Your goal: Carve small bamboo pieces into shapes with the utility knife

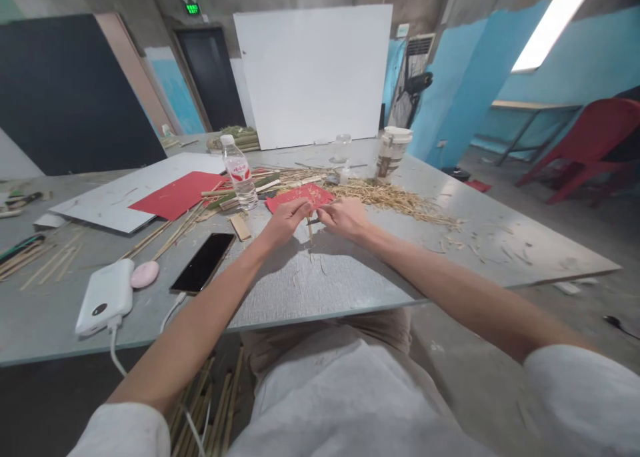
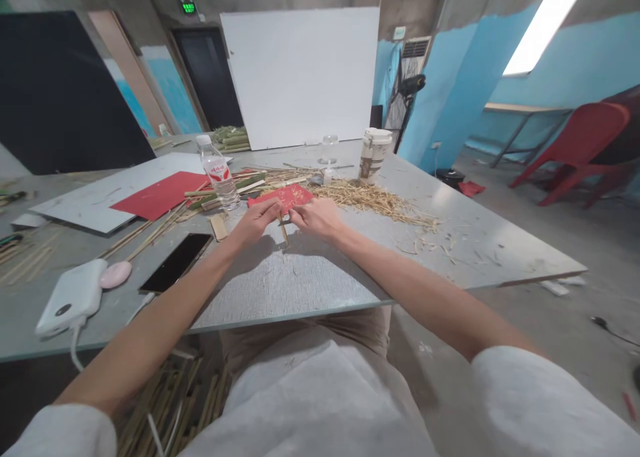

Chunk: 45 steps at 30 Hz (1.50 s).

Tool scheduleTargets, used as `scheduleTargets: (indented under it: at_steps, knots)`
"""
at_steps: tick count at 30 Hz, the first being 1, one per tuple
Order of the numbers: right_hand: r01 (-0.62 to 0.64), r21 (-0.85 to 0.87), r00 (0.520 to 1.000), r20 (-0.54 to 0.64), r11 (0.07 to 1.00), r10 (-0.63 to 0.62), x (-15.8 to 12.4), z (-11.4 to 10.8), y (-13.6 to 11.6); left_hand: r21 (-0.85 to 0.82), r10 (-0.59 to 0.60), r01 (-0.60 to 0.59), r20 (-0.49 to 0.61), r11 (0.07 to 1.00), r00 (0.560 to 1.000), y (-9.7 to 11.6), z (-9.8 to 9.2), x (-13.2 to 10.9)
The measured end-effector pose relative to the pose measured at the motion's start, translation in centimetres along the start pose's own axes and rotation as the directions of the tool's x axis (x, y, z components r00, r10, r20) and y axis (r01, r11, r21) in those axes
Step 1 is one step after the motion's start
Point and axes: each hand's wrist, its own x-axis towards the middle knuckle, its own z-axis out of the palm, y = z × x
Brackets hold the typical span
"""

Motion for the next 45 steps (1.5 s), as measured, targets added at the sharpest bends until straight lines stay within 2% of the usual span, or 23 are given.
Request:
scheduleTargets:
  at_steps: [6, 10, 15, 20, 26, 32, 36, 41, 45]
  knots:
    - [0.025, -0.014, 0.997, 0.069, 1.0, -0.024, -0.1, 0.6, 0.1, 0.052, 0.018, -0.019, 0.011, 0.998, 1.0, 0.2, -0.1, 0.0]
    - [0.006, -0.02, 1.0, 0.019, 1.0, -0.006, 0.1, 0.5, 0.1, 0.053, 0.015, -0.015, 0.007, 0.998, 1.0, 0.2, 0.1, 0.2]
    - [0.02, -0.029, 0.999, 0.043, 0.999, -0.018, 0.0, 0.4, 0.0, 0.061, 0.0, 0.002, -0.036, 0.998, 0.999, -0.1, 0.1, 0.3]
    - [-0.028, -0.017, 1.0, -0.014, 0.999, 0.028, 0.0, -0.3, 0.2, 0.084, -0.013, 0.019, -0.073, 0.996, 0.997, 0.4, 0.4, 0.2]
    - [0.011, -0.006, 0.999, 0.051, 1.0, -0.011, -0.1, 0.1, -0.2, 0.101, -0.015, 0.025, -0.099, 0.995, 0.995, 0.7, 0.6, 0.2]
    - [-0.018, 0.0, 1.0, -0.002, 1.0, 0.018, 0.3, 0.1, -0.1, 0.08, -0.016, 0.023, -0.082, 0.997, 0.997, 0.4, 0.5, 0.2]
    - [0.009, -0.008, 0.999, 0.045, 1.0, -0.009, 0.0, 0.4, 0.1, 0.062, -0.012, 0.018, -0.101, 0.998, 0.995, 0.2, 0.4, 0.2]
    - [-0.009, -0.013, 1.0, 0.002, 1.0, 0.009, 0.1, 0.5, 0.4, 0.088, -0.008, 0.016, -0.094, 0.996, 0.996, 0.5, 0.4, 0.3]
    - [0.018, -0.018, 0.999, 0.044, 1.0, -0.017, 0.1, 0.7, 0.2, 0.107, -0.007, 0.018, -0.103, 0.994, 0.995, 0.7, 0.6, 0.4]
